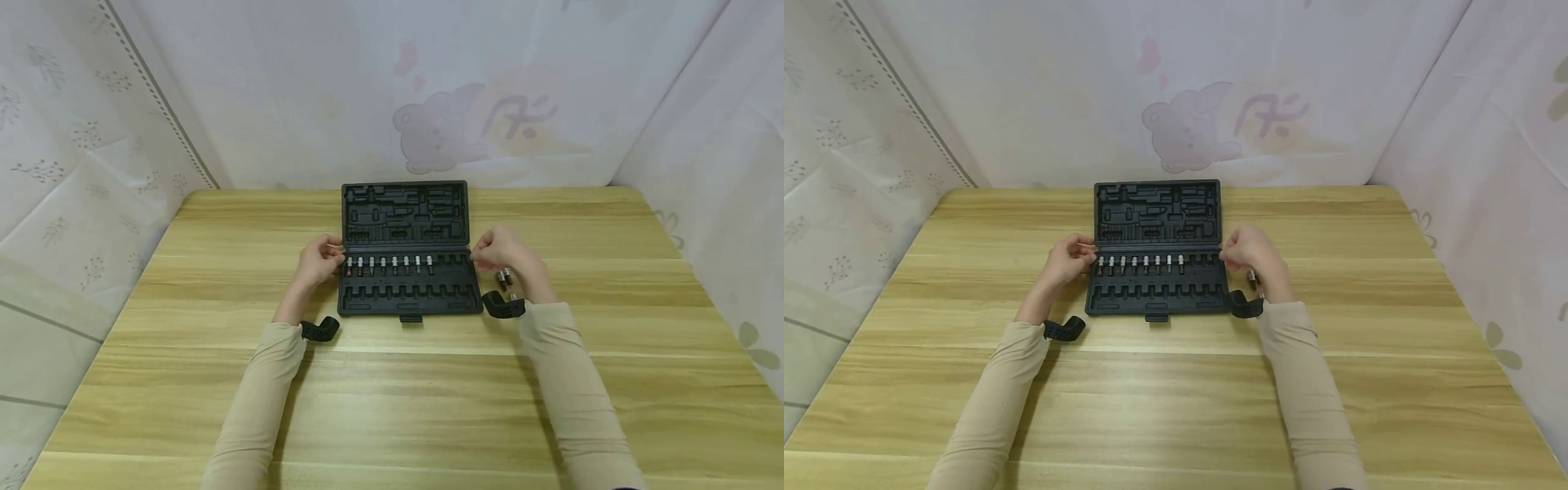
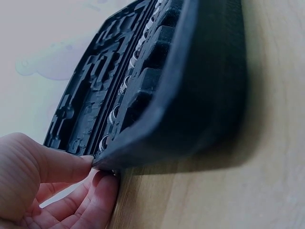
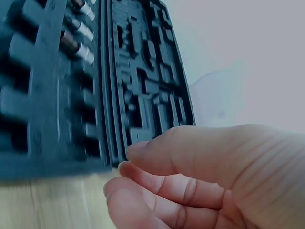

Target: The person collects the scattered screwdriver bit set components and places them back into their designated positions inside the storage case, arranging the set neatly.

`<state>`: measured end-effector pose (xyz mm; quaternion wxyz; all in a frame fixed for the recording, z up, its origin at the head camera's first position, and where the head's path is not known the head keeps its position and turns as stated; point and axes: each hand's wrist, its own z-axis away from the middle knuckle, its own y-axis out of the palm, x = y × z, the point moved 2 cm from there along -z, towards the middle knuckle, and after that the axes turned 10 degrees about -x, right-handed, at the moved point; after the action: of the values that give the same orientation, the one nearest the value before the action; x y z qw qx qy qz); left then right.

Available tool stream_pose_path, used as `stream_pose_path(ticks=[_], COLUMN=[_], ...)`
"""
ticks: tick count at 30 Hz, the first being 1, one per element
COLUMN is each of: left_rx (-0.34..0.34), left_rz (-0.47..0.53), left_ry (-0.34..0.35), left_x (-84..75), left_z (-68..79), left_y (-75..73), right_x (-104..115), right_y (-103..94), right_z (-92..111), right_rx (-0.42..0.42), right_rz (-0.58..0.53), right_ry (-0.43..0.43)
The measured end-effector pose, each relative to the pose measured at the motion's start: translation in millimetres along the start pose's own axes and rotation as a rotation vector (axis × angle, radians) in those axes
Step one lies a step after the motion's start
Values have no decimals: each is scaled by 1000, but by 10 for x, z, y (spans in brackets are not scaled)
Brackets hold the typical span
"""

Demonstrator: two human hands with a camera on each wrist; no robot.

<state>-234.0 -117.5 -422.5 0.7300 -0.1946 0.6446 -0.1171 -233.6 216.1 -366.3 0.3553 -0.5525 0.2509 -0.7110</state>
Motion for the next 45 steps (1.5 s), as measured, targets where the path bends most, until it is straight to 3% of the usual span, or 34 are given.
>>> stream_pose_path(ticks=[12, 19, 45], left_rx=[-5, 2, -9], left_rz=[-17, -17, -26], left_ry=[10, 0, -6], left_x=[-22, -15, -3], left_z=[15, 8, -3], left_y=[-7, -6, 3], right_x=[-261, -381, -619], right_y=[-147, -198, -177], right_z=[102, 144, 103], right_rx=[-20, -66, -52], right_rz=[-17, 47, 57], right_ry=[33, 23, 146])
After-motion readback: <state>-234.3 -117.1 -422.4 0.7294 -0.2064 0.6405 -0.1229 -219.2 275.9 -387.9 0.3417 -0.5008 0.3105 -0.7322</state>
